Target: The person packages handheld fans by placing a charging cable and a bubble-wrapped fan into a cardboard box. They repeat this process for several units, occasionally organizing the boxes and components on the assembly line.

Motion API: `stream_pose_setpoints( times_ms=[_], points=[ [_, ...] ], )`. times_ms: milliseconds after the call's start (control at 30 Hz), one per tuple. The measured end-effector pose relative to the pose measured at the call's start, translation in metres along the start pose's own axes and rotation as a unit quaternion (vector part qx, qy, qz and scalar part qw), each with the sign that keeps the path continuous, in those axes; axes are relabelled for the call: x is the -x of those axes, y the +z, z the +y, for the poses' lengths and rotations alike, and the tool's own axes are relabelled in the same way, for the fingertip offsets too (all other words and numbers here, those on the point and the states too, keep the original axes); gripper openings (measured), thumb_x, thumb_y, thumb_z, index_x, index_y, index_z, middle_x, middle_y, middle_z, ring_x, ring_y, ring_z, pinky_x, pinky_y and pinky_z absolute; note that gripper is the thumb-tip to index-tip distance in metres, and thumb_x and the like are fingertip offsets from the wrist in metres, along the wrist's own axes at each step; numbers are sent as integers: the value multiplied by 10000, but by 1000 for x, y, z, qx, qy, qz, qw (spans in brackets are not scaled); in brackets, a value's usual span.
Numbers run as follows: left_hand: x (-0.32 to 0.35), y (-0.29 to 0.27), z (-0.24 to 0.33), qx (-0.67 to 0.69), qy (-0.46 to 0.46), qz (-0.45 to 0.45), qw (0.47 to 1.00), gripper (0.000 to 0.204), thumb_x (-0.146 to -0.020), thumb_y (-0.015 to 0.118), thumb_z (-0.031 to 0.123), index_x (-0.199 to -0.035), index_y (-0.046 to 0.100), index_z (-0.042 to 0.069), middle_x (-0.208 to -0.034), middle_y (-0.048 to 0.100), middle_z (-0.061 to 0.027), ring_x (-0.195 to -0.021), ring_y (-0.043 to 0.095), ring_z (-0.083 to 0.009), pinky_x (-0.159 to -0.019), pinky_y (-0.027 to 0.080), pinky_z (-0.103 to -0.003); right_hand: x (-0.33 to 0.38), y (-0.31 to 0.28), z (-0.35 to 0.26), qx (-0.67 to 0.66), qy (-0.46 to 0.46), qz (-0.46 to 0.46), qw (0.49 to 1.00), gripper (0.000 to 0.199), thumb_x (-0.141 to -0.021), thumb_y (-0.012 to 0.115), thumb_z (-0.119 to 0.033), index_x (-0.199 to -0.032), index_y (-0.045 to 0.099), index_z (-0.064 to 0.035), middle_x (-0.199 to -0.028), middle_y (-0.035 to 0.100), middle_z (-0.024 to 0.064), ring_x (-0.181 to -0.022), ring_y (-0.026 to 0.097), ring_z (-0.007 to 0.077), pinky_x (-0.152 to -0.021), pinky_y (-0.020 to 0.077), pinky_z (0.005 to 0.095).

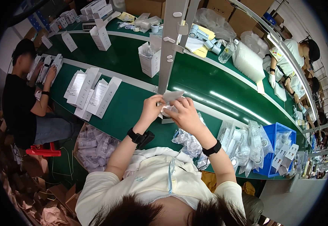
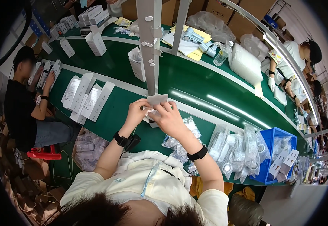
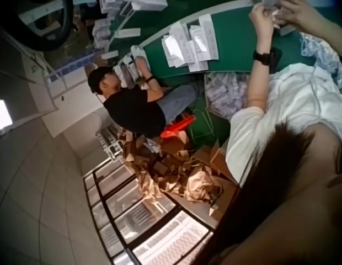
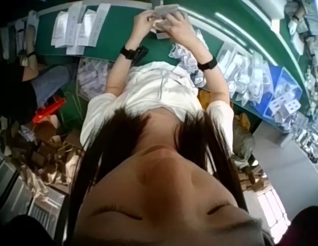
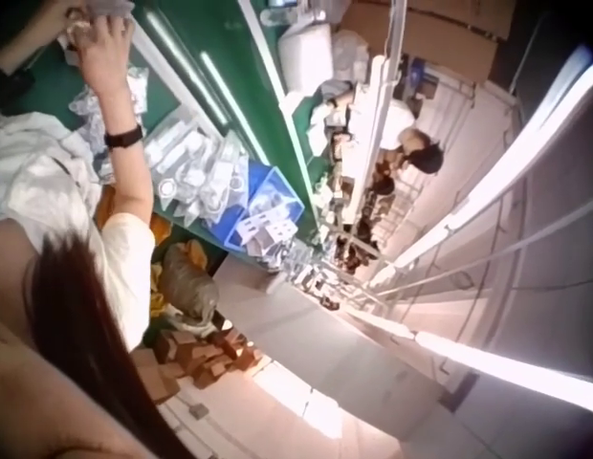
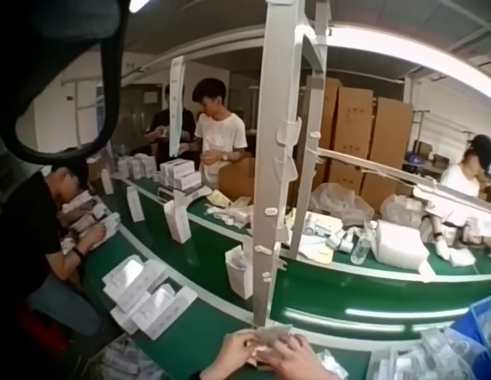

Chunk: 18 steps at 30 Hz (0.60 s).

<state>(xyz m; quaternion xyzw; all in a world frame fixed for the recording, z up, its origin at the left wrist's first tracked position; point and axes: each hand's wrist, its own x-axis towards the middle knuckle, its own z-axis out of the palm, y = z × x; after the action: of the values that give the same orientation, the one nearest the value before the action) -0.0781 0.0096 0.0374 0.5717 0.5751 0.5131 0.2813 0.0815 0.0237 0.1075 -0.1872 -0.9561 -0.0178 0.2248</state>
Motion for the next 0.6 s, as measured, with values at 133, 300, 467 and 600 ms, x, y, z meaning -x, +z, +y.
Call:
stream_pose_setpoints(
  times_ms=[133,300,467,600],
  points=[
    [2,-1,1,14,-17,-17,1000,138,-617,688,25,-717,605,-20,-896,604,-166,-804,602,-269,-671,458,-312,15,5,-9,-2,54,-112,992,266,-627,689,-165,-877,611,-118,-889,561,15,-882,514,212,-898,343,395],
    [1,7,3,7,-20,-18,1000,138,-624,691,34,-716,596,-9,-903,609,-154,-823,605,-256,-677,455,-308,8,14,-16,90,141,-404,900,360,-603,716,-214,-936,605,-133,-1023,533,46,-1047,458,221,-993,271,426],
    [2,1,-15,70,29,81,994,118,-657,680,38,-721,589,-1,-893,619,-115,-751,589,-197,-616,430,-277,36,24,6,-55,181,81,979,894,-522,793,-148,-1284,328,-90,-1231,386,164,-1200,358,269,-1030,226,422],
    [8,11,13,121,-47,19,991,174,-680,674,44,-831,590,21,-981,597,-113,-859,586,-188,-672,450,-271,42,60,18,-437,353,117,819,1020,-502,769,-44,-1343,193,-52,-1257,355,134,-1162,379,258,-985,310,368]
  ],
)
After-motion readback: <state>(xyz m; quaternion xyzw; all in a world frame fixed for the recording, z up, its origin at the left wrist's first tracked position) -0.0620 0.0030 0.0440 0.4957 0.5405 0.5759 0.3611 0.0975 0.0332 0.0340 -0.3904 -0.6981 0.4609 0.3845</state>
